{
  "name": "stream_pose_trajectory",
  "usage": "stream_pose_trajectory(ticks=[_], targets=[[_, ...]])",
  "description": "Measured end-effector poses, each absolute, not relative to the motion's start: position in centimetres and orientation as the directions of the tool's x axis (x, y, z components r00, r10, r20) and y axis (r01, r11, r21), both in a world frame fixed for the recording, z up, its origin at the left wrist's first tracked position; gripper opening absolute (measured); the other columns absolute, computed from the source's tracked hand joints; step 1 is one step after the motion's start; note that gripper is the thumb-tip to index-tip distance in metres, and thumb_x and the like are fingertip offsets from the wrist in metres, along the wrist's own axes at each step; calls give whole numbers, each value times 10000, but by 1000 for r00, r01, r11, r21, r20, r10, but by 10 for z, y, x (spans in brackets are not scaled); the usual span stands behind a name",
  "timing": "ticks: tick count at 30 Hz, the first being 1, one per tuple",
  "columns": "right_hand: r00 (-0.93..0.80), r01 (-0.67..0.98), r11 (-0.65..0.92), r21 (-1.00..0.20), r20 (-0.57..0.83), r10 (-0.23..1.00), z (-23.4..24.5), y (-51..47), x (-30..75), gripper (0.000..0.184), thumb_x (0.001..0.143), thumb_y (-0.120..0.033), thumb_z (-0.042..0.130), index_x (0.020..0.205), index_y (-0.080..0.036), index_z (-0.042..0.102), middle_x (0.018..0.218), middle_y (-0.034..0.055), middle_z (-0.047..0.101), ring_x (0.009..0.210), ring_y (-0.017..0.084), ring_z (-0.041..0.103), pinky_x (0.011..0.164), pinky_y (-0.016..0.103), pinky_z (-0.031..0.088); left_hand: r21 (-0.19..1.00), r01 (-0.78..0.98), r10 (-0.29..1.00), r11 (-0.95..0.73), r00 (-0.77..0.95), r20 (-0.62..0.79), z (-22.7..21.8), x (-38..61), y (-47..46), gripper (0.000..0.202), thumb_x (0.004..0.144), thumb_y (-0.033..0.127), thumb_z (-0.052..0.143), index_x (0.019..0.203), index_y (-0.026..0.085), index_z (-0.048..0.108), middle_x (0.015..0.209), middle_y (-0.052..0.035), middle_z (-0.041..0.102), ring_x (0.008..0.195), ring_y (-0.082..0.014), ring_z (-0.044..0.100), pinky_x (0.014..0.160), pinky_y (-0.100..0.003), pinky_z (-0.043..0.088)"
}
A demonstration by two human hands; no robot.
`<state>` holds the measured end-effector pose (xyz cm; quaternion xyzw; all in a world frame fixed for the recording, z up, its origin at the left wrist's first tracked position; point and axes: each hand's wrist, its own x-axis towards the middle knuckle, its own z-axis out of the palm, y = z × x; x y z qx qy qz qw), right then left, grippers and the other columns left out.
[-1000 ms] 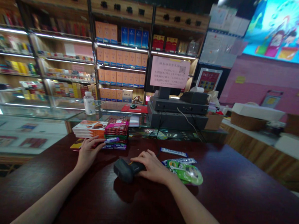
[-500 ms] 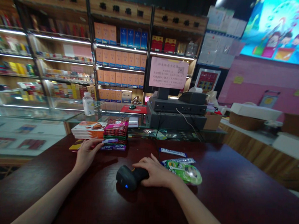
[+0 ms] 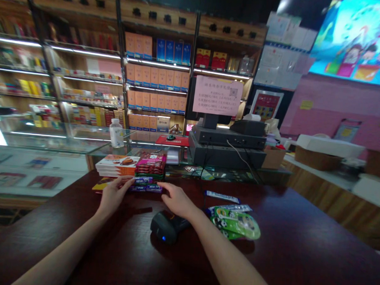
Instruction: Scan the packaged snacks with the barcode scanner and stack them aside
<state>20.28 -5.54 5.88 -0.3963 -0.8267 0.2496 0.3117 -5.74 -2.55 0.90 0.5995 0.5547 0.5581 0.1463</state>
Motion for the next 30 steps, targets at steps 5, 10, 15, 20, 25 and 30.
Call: stream_pose_trajectory(ticks=[5, 10, 15, 20, 25, 30], targets=[[-454, 419, 526, -740, 331, 827, 51, -40, 180, 563, 809, -113, 568, 1362, -219, 574, 1430, 70, 576, 1328, 229, 530, 1145, 427, 398, 830, 484, 865, -279, -249, 435, 13, -62, -22, 443, 771, 616, 612, 953, 228, 724, 905, -30, 787, 871, -238, 719, 815, -336, 522], [-422, 327, 453, -830, 300, 855, 41, -28, 163, 560, 804, -113, 593, 1354, -220, 576, 1366, 75, 629, 1271, 240, 583, 1093, 427, 455, 821, 508, 876, -261, -233, 423, 22, -64, -23, 415, 771, 608, 608, 907, 236, 733, 844, -17, 783, 827, -235, 716, 774, -319, 518], [-425, 252, 422, -871, 293, 857, 37, -22, 152, 553, 797, -111, 592, 1346, -180, 584, 1357, 103, 636, 1251, 242, 602, 1093, 434, 454, 795, 562, 876, -230, -236, 420, 30, -66, -25, 405, 791, 583, 584, 960, 239, 715, 797, -12, 771, 822, -242, 719, 766, -319, 496], [-416, 222, 344, -912, 231, 879, 38, -15, 140, 560, 773, -115, 608, 1330, -172, 602, 1300, 101, 673, 1241, 253, 609, 1105, 449, 435, 631, 742, 830, -227, -191, 523, 29, -73, -24, 334, 851, 522, 541, 1011, 276, 701, 796, -14, 764, 834, -260, 713, 809, -356, 468], [-477, 141, 264, -954, 168, 863, 45, -14, 130, 405, 753, -117, 576, 1126, -204, 708, 1091, 28, 753, 1076, 235, 678, 1056, 438, 457, 406, 872, 815, -275, -12, 579, 24, -79, -23, 268, 855, 416, 594, 1078, 300, 686, 881, -24, 768, 942, -280, 677, 899, -403, 418], [-469, 222, 243, -944, 115, 876, 46, -11, 131, 288, 757, -148, 566, 992, -162, 732, 987, 21, 753, 954, 221, 676, 967, 399, 478, 101, 965, 808, -241, 142, 572, 32, -81, -28, 213, 893, 389, 582, 1025, 266, 696, 877, -59, 737, 923, -275, 624, 922, -426, 364]])
